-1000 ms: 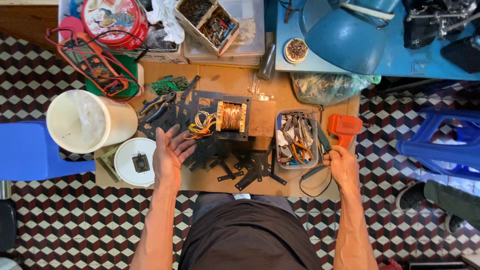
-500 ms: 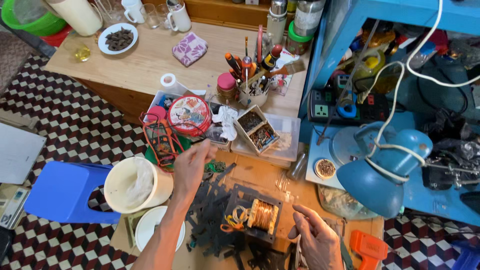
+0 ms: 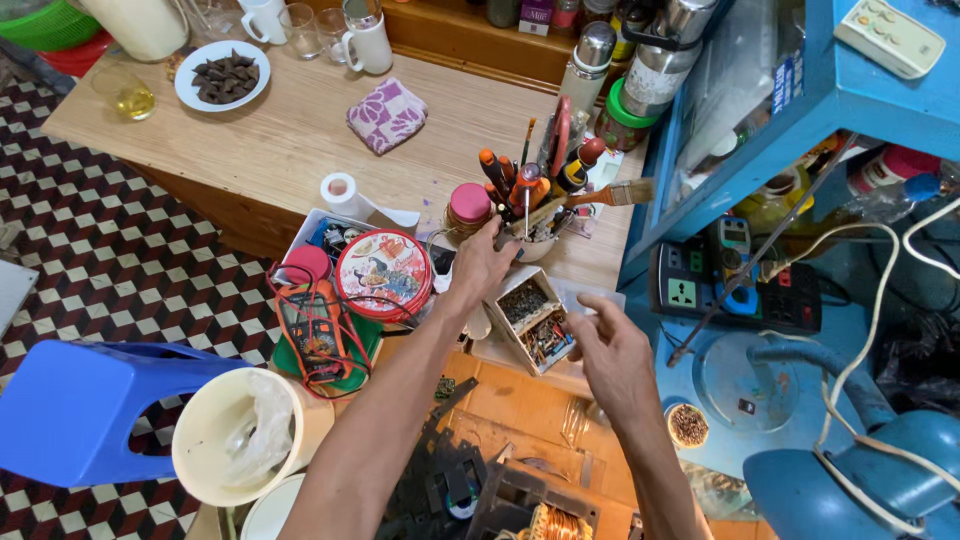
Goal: The person works at a cluttered workbench on a transformer with a copper-wound coil. They pick up flat metal core laminations one at a time and insert them into the coil window, pressing them into place and stacking them, occasionally repositioning the coil and rearranging loose laminations on the bench.
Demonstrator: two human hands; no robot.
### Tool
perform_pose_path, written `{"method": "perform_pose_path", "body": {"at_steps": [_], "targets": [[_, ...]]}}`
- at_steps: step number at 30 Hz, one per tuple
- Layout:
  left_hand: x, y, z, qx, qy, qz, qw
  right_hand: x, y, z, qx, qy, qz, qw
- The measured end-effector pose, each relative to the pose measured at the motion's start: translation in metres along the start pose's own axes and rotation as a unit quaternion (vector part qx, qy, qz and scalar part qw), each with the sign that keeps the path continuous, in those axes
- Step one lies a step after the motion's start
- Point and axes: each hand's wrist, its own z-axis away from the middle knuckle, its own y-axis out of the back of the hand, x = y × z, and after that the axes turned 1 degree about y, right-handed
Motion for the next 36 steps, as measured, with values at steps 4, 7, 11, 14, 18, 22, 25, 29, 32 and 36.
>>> {"method": "perform_pose_path", "body": {"at_steps": [4, 7, 11, 14, 18, 22, 25, 29, 32, 36], "targets": [[0.008, 0.005, -0.006, 0.006, 0.035, -0.033, 0.999, 0.004, -0.022, -0.059, 0.003, -0.014, -0.046, 0.999], [0.011, 0.011, -0.007, 0.027, 0.009, -0.035, 0.999, 0.008, -0.032, -0.084, 0.007, -0.014, -0.087, 0.996], [0.013, 0.004, -0.005, 0.02, 0.013, -0.012, 1.0, 0.005, -0.043, -0.104, -0.007, -0.006, -0.114, 0.993], [0.02, -0.012, -0.004, 0.008, 0.04, -0.014, 0.999, -0.001, -0.051, -0.116, -0.005, -0.039, -0.097, 0.994], [0.03, -0.023, 0.002, 0.006, 0.001, -0.005, 1.0, 0.004, -0.054, -0.127, 0.003, 0.008, -0.116, 0.993], [0.052, -0.031, 0.007, -0.065, 0.021, 0.011, 0.998, 0.015, -0.036, -0.138, 0.05, 0.019, -0.106, 0.993], [0.068, -0.037, 0.01, -0.068, -0.006, -0.056, 0.996, 0.019, -0.026, -0.141, 0.061, 0.028, -0.092, 0.993], [0.066, -0.037, 0.016, -0.077, -0.061, -0.051, 0.994, 0.017, -0.021, -0.139, 0.072, 0.012, -0.066, 0.995], [0.052, -0.03, 0.024, -0.059, -0.107, -0.001, 0.992, 0.016, -0.023, -0.135, 0.062, 0.029, -0.066, 0.996], [0.036, -0.018, 0.032, -0.005, -0.104, 0.059, 0.993, 0.021, -0.026, -0.129, 0.088, 0.034, -0.007, 0.996]]}}
